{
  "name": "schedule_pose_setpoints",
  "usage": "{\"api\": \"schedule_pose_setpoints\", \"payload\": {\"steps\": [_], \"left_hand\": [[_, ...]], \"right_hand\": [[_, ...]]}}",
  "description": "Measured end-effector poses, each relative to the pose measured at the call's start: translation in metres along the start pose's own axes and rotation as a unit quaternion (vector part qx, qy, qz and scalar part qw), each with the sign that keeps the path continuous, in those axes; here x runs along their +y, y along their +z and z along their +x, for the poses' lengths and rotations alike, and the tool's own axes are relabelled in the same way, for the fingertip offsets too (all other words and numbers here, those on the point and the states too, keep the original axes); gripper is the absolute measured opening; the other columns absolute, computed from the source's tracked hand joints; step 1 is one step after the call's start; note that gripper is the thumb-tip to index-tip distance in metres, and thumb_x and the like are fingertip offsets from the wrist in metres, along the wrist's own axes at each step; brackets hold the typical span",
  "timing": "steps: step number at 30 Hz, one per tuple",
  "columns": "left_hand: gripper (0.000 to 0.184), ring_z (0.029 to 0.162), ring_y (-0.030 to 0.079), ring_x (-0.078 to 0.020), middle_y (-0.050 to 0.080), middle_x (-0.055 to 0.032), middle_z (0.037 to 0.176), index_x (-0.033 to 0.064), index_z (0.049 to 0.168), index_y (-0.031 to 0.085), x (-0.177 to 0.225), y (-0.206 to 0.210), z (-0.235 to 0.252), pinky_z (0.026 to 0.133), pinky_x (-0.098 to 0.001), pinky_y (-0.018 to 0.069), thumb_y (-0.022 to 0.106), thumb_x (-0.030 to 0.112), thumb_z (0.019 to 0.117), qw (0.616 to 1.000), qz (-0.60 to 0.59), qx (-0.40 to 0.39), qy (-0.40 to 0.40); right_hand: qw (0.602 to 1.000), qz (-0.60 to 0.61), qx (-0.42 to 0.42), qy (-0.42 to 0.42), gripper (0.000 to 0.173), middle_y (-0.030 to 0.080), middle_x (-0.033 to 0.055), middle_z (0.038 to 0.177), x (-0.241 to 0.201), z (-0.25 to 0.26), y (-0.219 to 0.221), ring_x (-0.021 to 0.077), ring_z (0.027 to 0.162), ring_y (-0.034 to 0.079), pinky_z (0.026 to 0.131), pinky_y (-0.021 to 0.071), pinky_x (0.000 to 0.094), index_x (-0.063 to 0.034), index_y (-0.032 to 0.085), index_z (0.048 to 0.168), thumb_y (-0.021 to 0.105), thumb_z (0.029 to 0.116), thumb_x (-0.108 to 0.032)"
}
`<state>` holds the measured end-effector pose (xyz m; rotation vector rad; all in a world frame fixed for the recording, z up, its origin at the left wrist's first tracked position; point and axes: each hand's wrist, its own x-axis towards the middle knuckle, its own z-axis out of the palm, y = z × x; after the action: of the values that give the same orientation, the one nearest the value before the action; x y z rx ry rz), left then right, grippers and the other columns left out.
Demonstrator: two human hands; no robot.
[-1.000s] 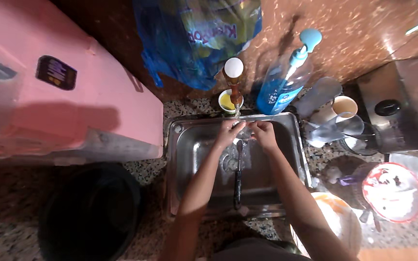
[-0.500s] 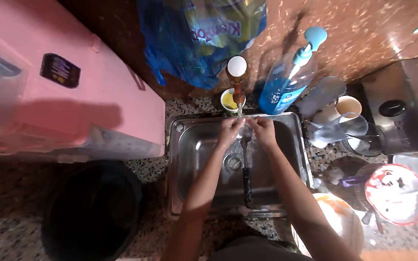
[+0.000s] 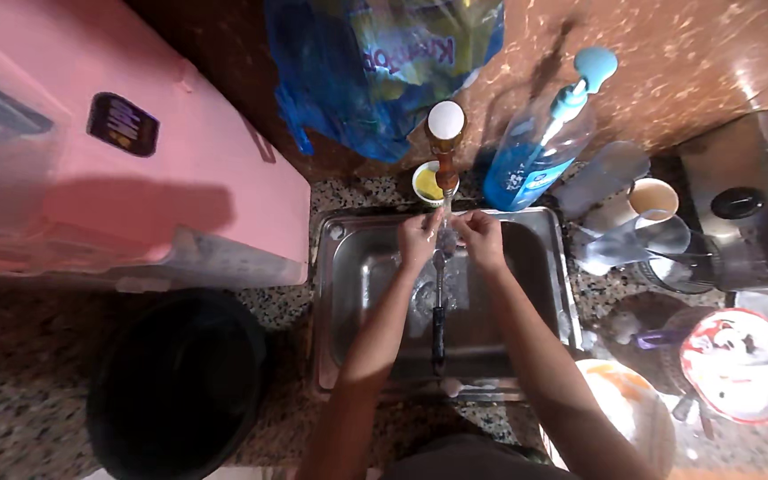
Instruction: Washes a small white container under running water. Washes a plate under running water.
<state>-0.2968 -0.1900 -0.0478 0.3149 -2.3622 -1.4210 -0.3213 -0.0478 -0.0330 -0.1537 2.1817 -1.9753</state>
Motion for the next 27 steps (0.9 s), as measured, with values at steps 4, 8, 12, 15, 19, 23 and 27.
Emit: {"api": "schedule_pose_setpoints", "payload": {"steps": [4,8,12,15,19,23,27], "left_hand": [[0.035,0.064,0.052,-0.0069,0.056,-0.0036,0.07,-0.0046,0.085,0.066,0.005,0.01,-0.004,0.067,-0.0273,0.0481,0.063,0.026,0.1026,0.995,-0.052,0.006,-0.084],[0.053,0.066,0.058,-0.0101,0.062,-0.0045,0.075,0.0007,0.096,0.067,0.029,0.018,-0.012,0.067,-0.0306,0.0525,0.041,0.045,0.1099,0.939,-0.199,-0.044,-0.278],[0.067,0.052,0.052,-0.0091,0.053,0.001,0.061,0.0114,0.087,0.055,0.031,0.029,-0.012,0.05,-0.0256,0.048,0.014,0.06,0.1073,0.864,-0.382,-0.061,-0.321],[0.062,0.043,0.041,-0.0071,0.041,0.0052,0.052,0.0172,0.074,0.047,0.028,0.041,-0.007,0.044,-0.0219,0.0386,0.01,0.053,0.1095,0.778,-0.559,-0.081,-0.274],[0.052,0.04,0.051,-0.01,0.052,0.003,0.051,0.0165,0.083,0.052,0.008,0.066,-0.001,0.042,-0.0226,0.0456,0.012,0.034,0.1111,0.681,-0.684,-0.151,-0.212],[0.031,0.089,0.068,-0.0115,0.068,-0.0005,0.097,0.0103,0.111,0.059,0.032,0.04,-0.016,0.081,-0.0282,0.0586,0.032,0.025,0.1129,0.828,-0.482,-0.142,-0.248],[0.058,0.101,0.067,-0.0129,0.07,-0.0052,0.115,0.0066,0.131,0.059,0.025,0.023,-0.006,0.088,-0.032,0.0553,0.018,0.045,0.1126,0.862,-0.386,-0.167,-0.284]], "right_hand": [[0.995,-0.09,0.04,-0.018,0.032,0.06,0.0029,0.069,-0.008,-0.007,0.001,0.0088,0.057,0.056,0.06,0.0517,0.0308,0.001,0.062,0.085,0.075,0.0937,-0.027],[0.991,-0.074,0.063,-0.095,0.036,0.057,-0.0007,0.065,-0.01,-0.016,0.005,0.0063,0.057,0.054,0.059,0.049,0.0282,-0.0038,0.058,0.074,0.071,0.0958,-0.029],[0.997,0.036,0.06,-0.041,0.031,0.067,0.0066,0.096,-0.001,-0.027,0.004,0.008,0.075,0.068,0.071,0.0607,0.0278,0.0026,0.062,0.11,0.055,0.1053,-0.027],[0.985,0.066,-0.019,0.161,0.067,0.056,0.0177,0.139,0.002,-0.049,0.006,0.0286,0.115,0.061,0.09,0.0531,0.0494,-0.0129,0.036,0.154,0.056,0.1018,-0.05],[0.967,0.123,-0.004,0.225,0.06,0.066,0.0109,0.104,0.005,-0.07,0.022,0.0186,0.083,0.065,0.073,0.0573,0.0398,-0.0132,0.046,0.146,0.037,0.1071,-0.058],[0.984,0.097,0.039,0.145,0.049,0.069,0.007,0.083,0.009,-0.071,0.012,0.0146,0.067,0.068,0.066,0.0613,0.0349,-0.0012,0.062,0.118,0.042,0.1099,-0.045],[0.991,0.058,0.105,0.051,0.034,0.068,0.0028,0.086,0.011,-0.066,0.003,0.0051,0.066,0.061,0.062,0.0536,0.0224,-0.0016,0.06,0.121,0.053,0.1083,-0.032]]}}
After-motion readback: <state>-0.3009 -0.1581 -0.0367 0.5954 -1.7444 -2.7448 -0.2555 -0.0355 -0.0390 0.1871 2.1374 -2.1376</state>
